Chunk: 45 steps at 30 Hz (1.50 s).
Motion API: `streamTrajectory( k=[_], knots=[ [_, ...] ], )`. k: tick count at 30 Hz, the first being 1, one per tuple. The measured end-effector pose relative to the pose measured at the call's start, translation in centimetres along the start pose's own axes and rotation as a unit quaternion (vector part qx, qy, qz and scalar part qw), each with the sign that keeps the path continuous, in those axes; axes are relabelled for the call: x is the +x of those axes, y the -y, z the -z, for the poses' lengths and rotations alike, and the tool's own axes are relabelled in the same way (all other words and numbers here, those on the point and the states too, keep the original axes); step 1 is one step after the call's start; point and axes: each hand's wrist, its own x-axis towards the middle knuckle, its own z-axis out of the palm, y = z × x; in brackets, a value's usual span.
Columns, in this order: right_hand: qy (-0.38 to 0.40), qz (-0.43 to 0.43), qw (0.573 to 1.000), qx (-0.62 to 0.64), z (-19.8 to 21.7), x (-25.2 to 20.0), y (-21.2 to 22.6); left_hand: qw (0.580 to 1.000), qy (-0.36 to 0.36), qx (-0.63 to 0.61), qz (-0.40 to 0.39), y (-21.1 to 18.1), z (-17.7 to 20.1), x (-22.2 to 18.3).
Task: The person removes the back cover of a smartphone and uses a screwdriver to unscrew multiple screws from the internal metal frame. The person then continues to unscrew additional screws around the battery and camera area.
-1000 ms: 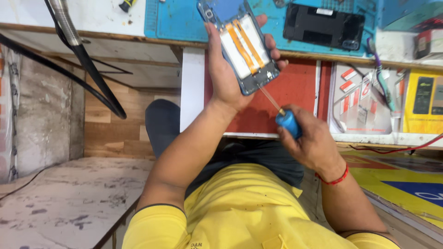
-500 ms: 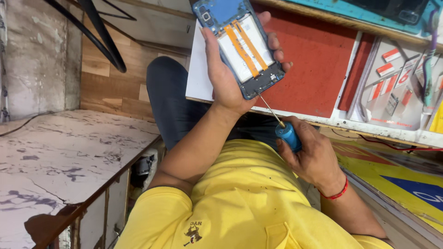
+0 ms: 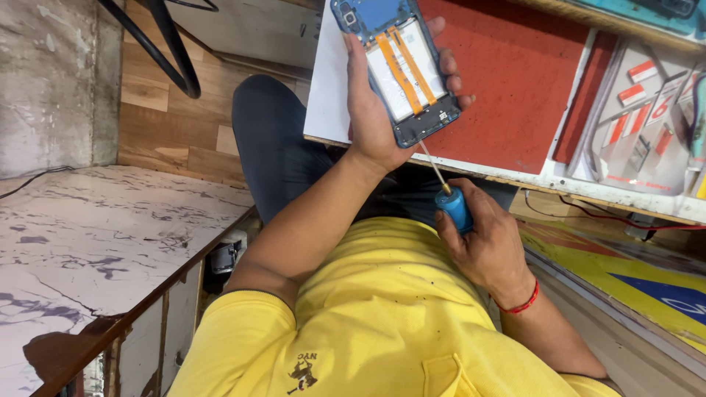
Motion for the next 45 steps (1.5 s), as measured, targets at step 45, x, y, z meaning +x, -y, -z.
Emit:
streamTrajectory(
  k=[45],
  knots=[
    [0.058, -0.012, 0.998, 0.018, -0.2, 0.8, 0.2, 0.999, 0.045, -0.019, 0.001, 0.3, 1.0, -0.5]
  ],
)
